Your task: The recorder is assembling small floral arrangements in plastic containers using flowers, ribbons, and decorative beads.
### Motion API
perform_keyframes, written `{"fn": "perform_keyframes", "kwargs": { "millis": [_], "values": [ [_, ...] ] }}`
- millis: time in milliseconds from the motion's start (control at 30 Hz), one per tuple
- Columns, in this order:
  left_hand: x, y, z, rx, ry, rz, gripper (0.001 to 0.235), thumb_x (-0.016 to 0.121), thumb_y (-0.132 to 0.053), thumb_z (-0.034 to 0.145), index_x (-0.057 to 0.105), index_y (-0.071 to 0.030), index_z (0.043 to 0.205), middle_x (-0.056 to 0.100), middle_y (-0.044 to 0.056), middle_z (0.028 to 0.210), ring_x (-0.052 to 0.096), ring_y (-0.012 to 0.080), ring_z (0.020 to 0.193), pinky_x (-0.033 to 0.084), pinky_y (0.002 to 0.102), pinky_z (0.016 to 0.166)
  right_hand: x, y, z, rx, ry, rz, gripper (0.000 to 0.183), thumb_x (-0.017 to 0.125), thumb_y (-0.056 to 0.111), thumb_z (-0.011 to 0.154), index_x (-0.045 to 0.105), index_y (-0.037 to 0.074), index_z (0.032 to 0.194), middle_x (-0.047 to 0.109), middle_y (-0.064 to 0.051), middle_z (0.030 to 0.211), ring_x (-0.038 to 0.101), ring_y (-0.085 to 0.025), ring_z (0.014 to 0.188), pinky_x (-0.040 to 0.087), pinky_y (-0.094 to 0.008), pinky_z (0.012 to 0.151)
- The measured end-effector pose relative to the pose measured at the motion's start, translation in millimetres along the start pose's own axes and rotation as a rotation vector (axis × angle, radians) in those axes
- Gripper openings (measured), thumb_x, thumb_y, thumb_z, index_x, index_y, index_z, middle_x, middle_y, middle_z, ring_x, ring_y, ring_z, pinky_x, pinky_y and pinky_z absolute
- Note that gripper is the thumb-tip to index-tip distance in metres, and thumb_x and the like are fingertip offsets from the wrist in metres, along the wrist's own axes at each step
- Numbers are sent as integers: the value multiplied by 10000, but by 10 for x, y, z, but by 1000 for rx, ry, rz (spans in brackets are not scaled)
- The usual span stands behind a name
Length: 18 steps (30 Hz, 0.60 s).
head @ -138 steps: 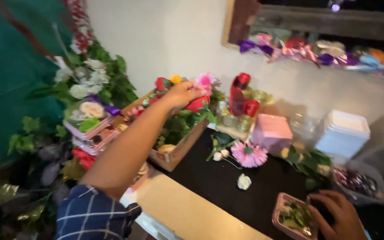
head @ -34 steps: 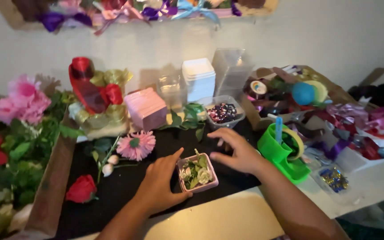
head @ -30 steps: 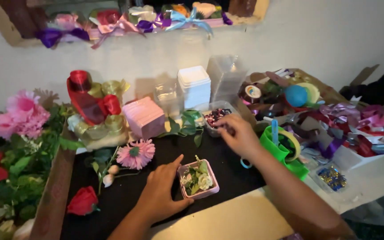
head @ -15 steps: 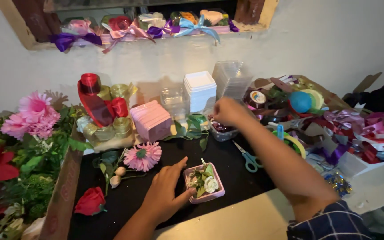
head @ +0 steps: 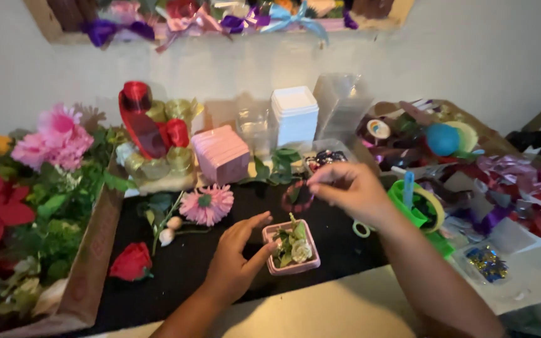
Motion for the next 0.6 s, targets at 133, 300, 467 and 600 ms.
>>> {"fn": "perform_keyframes", "kwargs": {
  "millis": [133, 300, 467, 600],
  "values": [
    [104, 28, -48, -2, -17, -79, 597, 793, -226, 856, 599, -54, 1394, 711, 144, 1266, 647, 293, 1192, 457, 415, 1022, 422, -309, -204, 135, 164, 207, 111, 745, 67, 898, 742, 7, 992, 775, -38, 933, 715, -90, 850, 583, -251, 774],
    [340, 346, -78, -306, 19, -646, 499, 753, -73, 891, 587, -65, 1362, 766, 54, 1007, 710, 90, 941, 570, 250, 851, 559, -601, -188, 167, 192, 246, 137, 716, 56, 894, 709, 20, 1025, 769, -37, 949, 733, -105, 885, 598, -271, 802],
    [382, 512, -78, -357, 8, -644, 282, 735, -63, 925, 631, -18, 1182, 773, 59, 989, 723, 98, 908, 576, 260, 808, 470, -877, -186, 173, 169, 174, 115, 744, 43, 898, 714, -10, 995, 770, -61, 923, 727, -121, 841, 597, -282, 770],
    [347, 424, -9, -281, 5, -523, 163, 762, -63, 912, 696, 4, 1044, 760, 62, 942, 702, 93, 858, 572, 254, 779, 459, -865, -189, 200, 164, 166, 112, 750, 67, 885, 722, -1, 969, 783, -51, 873, 734, -110, 785, 595, -270, 720]
  ]
}}
Point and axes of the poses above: each hand's wrist, its own z-axis towards the middle knuckle, its own x-axis out of the palm, y = z × x, the point moved 6 cm from there along z, towards the middle knuckle
